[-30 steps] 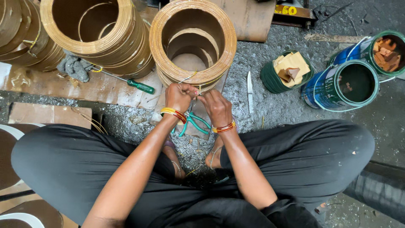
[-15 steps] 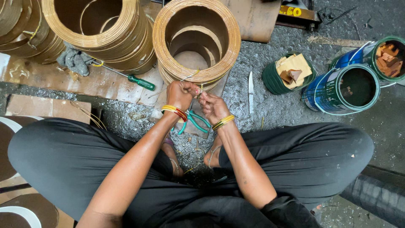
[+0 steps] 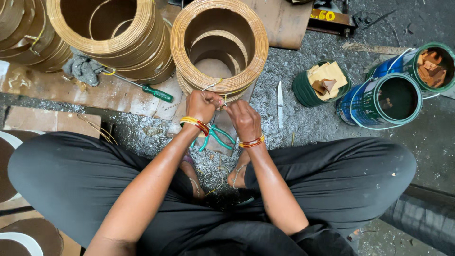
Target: The person sits on the floor and winds copper wire around a cylindrical former to create a coil. They use pliers to cut and secure the wire, then use a knife to trim excess wire and adjust the coil's position.
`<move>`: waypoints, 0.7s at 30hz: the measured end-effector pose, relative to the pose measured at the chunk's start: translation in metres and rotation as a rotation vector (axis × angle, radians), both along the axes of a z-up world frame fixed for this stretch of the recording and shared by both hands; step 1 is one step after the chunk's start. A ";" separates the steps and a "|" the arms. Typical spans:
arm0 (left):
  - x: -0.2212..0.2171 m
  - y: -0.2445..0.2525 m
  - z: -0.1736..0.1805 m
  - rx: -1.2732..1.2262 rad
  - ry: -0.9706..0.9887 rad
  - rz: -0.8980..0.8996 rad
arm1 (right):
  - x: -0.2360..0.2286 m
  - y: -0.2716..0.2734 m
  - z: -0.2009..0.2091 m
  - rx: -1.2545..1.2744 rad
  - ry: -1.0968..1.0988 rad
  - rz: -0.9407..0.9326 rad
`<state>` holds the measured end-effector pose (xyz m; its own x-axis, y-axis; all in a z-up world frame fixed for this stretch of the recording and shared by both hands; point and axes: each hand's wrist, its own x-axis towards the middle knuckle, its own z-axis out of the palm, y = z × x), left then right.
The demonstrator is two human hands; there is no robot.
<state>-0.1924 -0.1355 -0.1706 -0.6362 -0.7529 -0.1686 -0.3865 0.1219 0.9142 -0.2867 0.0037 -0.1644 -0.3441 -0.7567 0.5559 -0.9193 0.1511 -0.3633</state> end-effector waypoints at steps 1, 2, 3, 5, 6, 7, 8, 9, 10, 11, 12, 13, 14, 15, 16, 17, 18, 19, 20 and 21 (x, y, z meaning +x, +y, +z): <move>0.000 0.001 -0.001 0.011 0.005 0.005 | 0.000 -0.001 -0.003 0.006 0.017 -0.012; 0.000 0.001 -0.002 0.023 0.009 0.010 | -0.001 -0.002 -0.005 0.012 0.033 -0.023; 0.000 0.002 -0.003 0.035 0.014 0.016 | -0.001 -0.002 -0.007 0.008 0.046 -0.003; 0.000 0.001 -0.003 0.040 0.003 0.015 | -0.003 -0.003 -0.010 -0.002 0.069 0.035; 0.000 0.001 -0.003 0.043 -0.004 0.012 | -0.003 -0.002 -0.010 0.002 0.065 0.041; 0.001 0.002 -0.002 0.025 -0.012 0.006 | -0.003 -0.001 -0.011 0.005 0.060 0.046; 0.000 0.001 -0.001 0.001 -0.017 -0.003 | -0.005 -0.002 -0.011 0.005 0.059 0.049; -0.001 0.000 0.000 -0.022 -0.021 -0.012 | -0.006 -0.002 -0.011 -0.003 0.040 0.053; 0.000 0.000 0.001 -0.016 -0.016 -0.014 | -0.004 -0.001 -0.012 -0.011 0.022 0.058; 0.000 0.001 0.002 -0.010 -0.011 -0.015 | -0.002 -0.001 -0.014 -0.019 0.004 0.062; 0.001 0.001 0.003 -0.005 -0.005 -0.014 | 0.001 -0.001 -0.017 -0.034 -0.098 0.034; 0.002 0.002 0.003 -0.006 -0.007 -0.011 | 0.005 -0.001 -0.021 -0.050 -0.200 0.005; 0.001 0.001 0.003 -0.010 -0.007 -0.008 | 0.007 -0.003 -0.026 -0.068 -0.300 -0.025; 0.001 0.000 0.004 -0.013 -0.007 -0.005 | 0.009 -0.005 -0.032 -0.061 -0.568 -0.063; 0.000 0.000 0.004 -0.013 -0.015 -0.002 | 0.011 -0.006 -0.038 -0.048 -0.836 -0.100; 0.000 0.000 0.004 -0.013 -0.024 0.000 | 0.011 -0.007 -0.045 -0.032 -1.103 -0.136; 0.000 0.001 0.004 -0.012 -0.032 0.003 | 0.009 -0.008 -0.053 -0.100 -1.275 -0.076; 0.000 0.002 0.003 -0.019 -0.031 0.001 | 0.007 -0.007 -0.060 -0.169 -1.445 -0.014; -0.001 0.001 0.004 -0.028 -0.028 -0.001 | 0.004 -0.007 -0.067 -0.241 -1.612 0.052; -0.001 0.002 0.005 -0.037 -0.026 -0.003 | 0.002 -0.005 -0.074 -0.255 -1.691 0.112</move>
